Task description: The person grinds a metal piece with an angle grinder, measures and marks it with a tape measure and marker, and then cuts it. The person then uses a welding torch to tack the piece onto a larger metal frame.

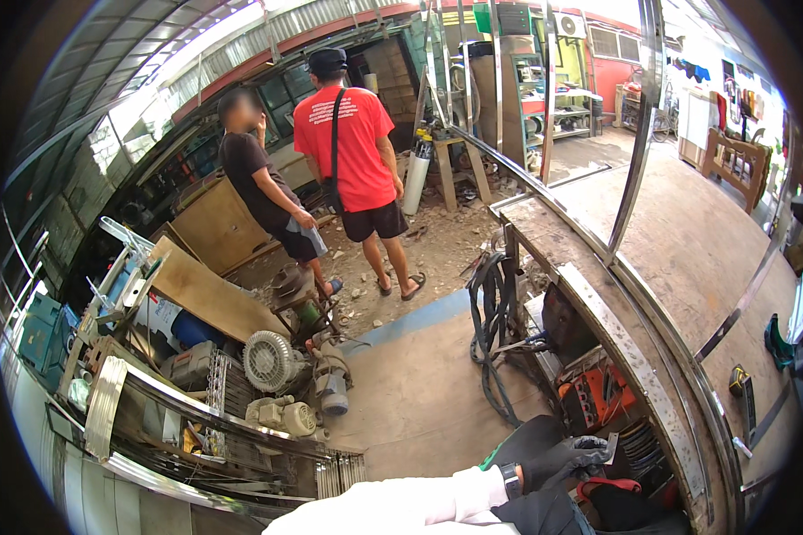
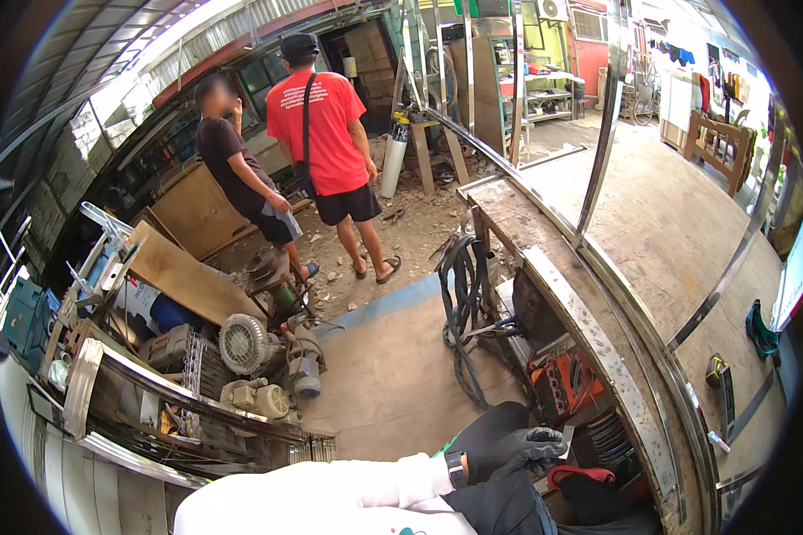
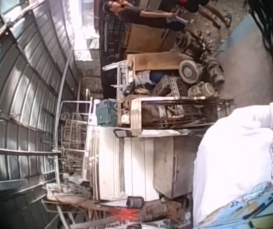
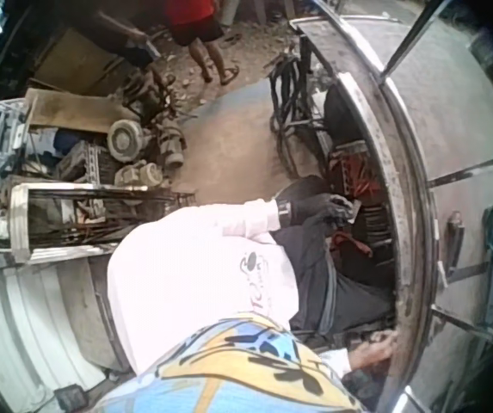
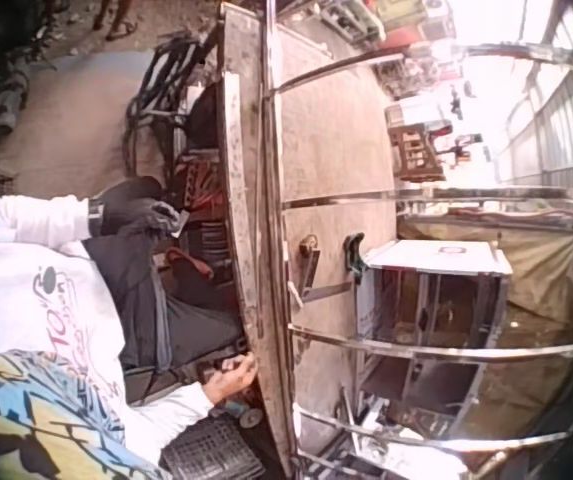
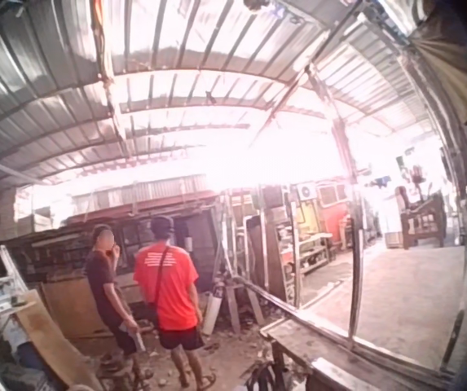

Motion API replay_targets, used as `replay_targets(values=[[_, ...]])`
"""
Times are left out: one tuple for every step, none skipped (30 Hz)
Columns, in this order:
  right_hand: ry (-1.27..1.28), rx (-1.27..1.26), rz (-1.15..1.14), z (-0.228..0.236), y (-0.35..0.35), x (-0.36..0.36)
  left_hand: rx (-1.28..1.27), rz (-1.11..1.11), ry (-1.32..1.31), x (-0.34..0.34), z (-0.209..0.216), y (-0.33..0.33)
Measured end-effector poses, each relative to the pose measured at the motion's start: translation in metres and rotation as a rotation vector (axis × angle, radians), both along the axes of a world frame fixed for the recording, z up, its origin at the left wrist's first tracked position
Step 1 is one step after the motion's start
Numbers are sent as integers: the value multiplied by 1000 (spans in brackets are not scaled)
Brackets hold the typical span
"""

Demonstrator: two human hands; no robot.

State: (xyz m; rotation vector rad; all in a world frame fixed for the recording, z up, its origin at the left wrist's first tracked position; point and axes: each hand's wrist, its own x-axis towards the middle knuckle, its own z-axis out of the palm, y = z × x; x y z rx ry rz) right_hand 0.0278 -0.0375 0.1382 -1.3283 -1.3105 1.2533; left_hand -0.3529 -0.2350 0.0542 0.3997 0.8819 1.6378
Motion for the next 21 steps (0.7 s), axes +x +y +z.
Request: replay_targets(values=[[-50,-131,104,4,-8,-18,6,22,-1,1,-2,-1],[-52,-173,214,-1,-15,-29,-11,44,-15,4,-4,-3],[-54,-208,314,-4,-23,-38,-20,56,-30,7,-7,-2],[-47,-227,339,-6,-32,-45,-20,52,-44,10,-5,4],[-83,-197,377,-5,-41,-54,-21,27,-34,12,-4,6],[-92,-136,411,-1,-52,-63,-19,-1,-24,14,2,7],[-102,-76,446,-1,-61,-69,-18,-28,-14,18,8,7],[-108,-29,490,-8,-66,-76,-39,-10,-3,21,13,4],[-237,60,519,-8,-74,-82,-62,8,6,25,18,0],[-269,130,544,-3,-83,-90,-78,18,20,27,22,-1],[-302,197,567,0,-92,-96,-74,12,-1,28,22,-2],[-235,56,524,-1,-99,-100,-55,-9,-24,29,21,3],[-183,-41,517,5,-106,-106,-59,-20,-45,31,22,3],[-136,-60,511,6,-111,-113,0,-12,-35,30,22,4],[-105,-89,494,7,-117,-118,48,-21,-57,33,24,6],[-64,-33,504,11,-117,-133,102,-22,-61,28,27,10],[-27,60,466,12,-116,-142,-79,7,32,26,70,9],[-1,157,424,17,-116,-153,-263,15,109,25,112,9],[-24,399,414,30,-114,-166,-442,27,162,21,155,8],[-55,460,429,52,-120,-181,-158,69,-77,19,122,4],[-149,531,454,71,-123,-184,105,44,-339,19,88,4]])
